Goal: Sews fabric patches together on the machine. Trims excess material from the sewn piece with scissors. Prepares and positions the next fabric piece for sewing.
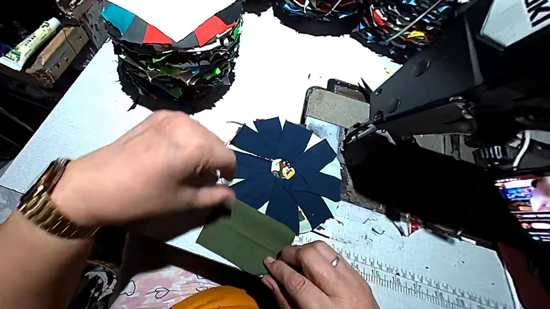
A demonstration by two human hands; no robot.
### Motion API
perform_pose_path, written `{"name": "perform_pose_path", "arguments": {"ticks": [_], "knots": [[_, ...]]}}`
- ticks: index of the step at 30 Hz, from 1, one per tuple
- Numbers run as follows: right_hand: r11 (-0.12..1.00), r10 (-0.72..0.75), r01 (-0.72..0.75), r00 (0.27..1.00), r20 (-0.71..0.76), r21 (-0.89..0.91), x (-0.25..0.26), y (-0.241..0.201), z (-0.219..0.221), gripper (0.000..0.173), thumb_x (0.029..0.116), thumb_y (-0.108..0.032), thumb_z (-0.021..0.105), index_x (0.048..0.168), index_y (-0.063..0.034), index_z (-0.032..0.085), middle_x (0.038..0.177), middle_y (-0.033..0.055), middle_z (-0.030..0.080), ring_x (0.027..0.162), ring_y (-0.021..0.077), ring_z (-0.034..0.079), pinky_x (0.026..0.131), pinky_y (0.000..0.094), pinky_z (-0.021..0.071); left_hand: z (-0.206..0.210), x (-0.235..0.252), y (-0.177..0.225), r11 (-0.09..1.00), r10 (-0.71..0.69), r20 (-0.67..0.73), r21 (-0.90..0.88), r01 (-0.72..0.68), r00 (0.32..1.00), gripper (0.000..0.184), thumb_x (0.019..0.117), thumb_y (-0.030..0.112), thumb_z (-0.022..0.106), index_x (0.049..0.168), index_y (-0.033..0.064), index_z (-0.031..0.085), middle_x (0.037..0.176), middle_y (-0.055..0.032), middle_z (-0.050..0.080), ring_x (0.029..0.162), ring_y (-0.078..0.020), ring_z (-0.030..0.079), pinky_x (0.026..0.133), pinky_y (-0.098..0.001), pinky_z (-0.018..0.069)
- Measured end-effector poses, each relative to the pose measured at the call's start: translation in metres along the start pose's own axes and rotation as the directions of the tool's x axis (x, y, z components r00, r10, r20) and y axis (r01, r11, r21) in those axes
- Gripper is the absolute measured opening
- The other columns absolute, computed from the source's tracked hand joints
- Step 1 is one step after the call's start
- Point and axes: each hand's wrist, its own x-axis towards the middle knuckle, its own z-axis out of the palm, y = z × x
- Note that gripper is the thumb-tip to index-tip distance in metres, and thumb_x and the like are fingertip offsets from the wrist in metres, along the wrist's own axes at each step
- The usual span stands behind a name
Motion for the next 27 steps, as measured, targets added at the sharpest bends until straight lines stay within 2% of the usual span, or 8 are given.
{"name": "perform_pose_path", "arguments": {"ticks": [4, 9, 12, 16, 18, 21, 24, 27], "knots": [[1.0, -0.019, 0.019, 1.0, 0.001, -0.016, -0.006, 0.001, 0.001, 0.021, 0.1008, -0.025, 0.064, 0.107, -0.0079, 0.073, 0.091, 0.008, 0.066, 0.084, 0.0191, 0.062, 0.072, 0.0293, 0.0518, 0.02, -0.033, 0.03, 0.997, 0.082, 0.064, -0.019, -0.081, 0.995, 0.034, 0.0916, 0.052, 0.065, 0.088, 0.0202, 0.075, 0.077, 0.0082, 0.059, 0.073, -0.0087, 0.056, 0.064, -0.0292, 0.0436], [0.997, -0.047, 0.047, 0.999, -0.008, 0.058, -0.009, 0.0, 0.001, 0.009, 0.0982, -0.014, 0.065, 0.102, -0.0093, 0.072, 0.089, 0.0068, 0.065, 0.082, 0.0186, 0.061, 0.07, 0.0293, 0.051, 0.047, -0.065, 0.04, 0.998, 0.059, -0.076, 0.028, -0.057, 0.995, 0.017, 0.1003, 0.029, 0.063, 0.097, 0.0179, 0.075, 0.089, 0.0012, 0.065, 0.082, -0.015, 0.06, 0.069, -0.0321, 0.0482], [0.99, -0.001, 0.0, 1.0, 0.005, 0.143, -0.005, 0.001, -0.004, 0.012, 0.101, -0.02, 0.062, 0.102, -0.0109, 0.071, 0.093, 0.0055, 0.065, 0.087, 0.0158, 0.062, 0.073, 0.0268, 0.0523, 0.055, -0.074, 0.043, 0.998, 0.061, -0.156, -0.008, -0.063, 0.986, 0.012, 0.0997, 0.016, 0.061, 0.097, 0.0165, 0.073, 0.101, -0.0009, 0.069, 0.098, -0.0164, 0.064, 0.086, -0.0342, 0.0526], [0.958, 0.098, -0.096, 0.995, 0.006, 0.271, 0.009, 0.002, -0.018, 0.019, 0.1042, -0.024, 0.058, 0.101, -0.0103, 0.071, 0.1, 0.0036, 0.068, 0.095, 0.0112, 0.064, 0.079, 0.0246, 0.054, 0.048, -0.066, 0.04, 0.967, -0.059, -0.215, -0.254, 0.002, 0.975, 0.014, 0.0987, 0.023, 0.062, 0.093, 0.0146, 0.072, 0.107, 0.0033, 0.07, 0.112, -0.012, 0.063, 0.1, -0.033, 0.0518], [0.938, 0.154, -0.146, 0.988, 0.001, 0.313, 0.021, 0.004, -0.026, 0.021, 0.1048, -0.022, 0.055, 0.098, -0.0093, 0.071, 0.099, 0.001, 0.068, 0.095, 0.0083, 0.065, 0.08, 0.0236, 0.0555, 0.043, -0.053, 0.037, 0.89, -0.162, -0.234, -0.454, 0.04, 0.959, 0.009, 0.0957, 0.021, 0.066, 0.094, 0.0133, 0.071, 0.102, 0.0041, 0.072, 0.107, -0.0099, 0.067, 0.095, -0.031, 0.057], [0.921, 0.246, -0.227, 0.969, -0.019, 0.317, 0.041, 0.009, -0.032, 0.02, 0.1034, -0.02, 0.054, 0.093, -0.0115, 0.069, 0.097, -0.0037, 0.065, 0.091, 0.0035, 0.063, 0.077, 0.019, 0.0544, 0.039, -0.029, 0.028, 0.77, -0.31, -0.204, -0.626, 0.12, 0.929, 0.011, 0.0888, 0.01, 0.069, 0.1, 0.0109, 0.07, 0.091, 0.0059, 0.073, 0.081, -0.0031, 0.069, 0.072, -0.0209, 0.0606], [0.922, 0.322, -0.306, 0.946, -0.03, 0.237, 0.052, 0.022, -0.029, 0.019, 0.1016, -0.019, 0.055, 0.091, -0.0118, 0.069, 0.095, -0.0032, 0.063, 0.089, 0.0045, 0.061, 0.076, 0.02, 0.0521, 0.037, -0.004, 0.015, 0.752, -0.34, -0.158, -0.638, 0.168, 0.927, 0.019, 0.0898, 0.002, 0.069, 0.109, 0.0064, 0.068, 0.094, 0.0025, 0.073, 0.081, -0.0039, 0.07, 0.074, -0.0204, 0.0608], [0.916, 0.387, -0.377, 0.921, -0.05, 0.136, 0.055, 0.034, -0.021, 0.019, 0.1005, -0.02, 0.056, 0.089, -0.013, 0.07, 0.093, -0.0033, 0.061, 0.089, 0.0058, 0.059, 0.076, 0.0219, 0.0503, 0.032, 0.02, 0.019, 0.807, -0.394, -0.105, -0.515, 0.289, 0.913, 0.012, 0.0928, 0.003, 0.069, 0.105, 0.0038, 0.07, 0.084, -0.0014, 0.07, 0.071, -0.0048, 0.067, 0.065, -0.0193, 0.0576]]}}
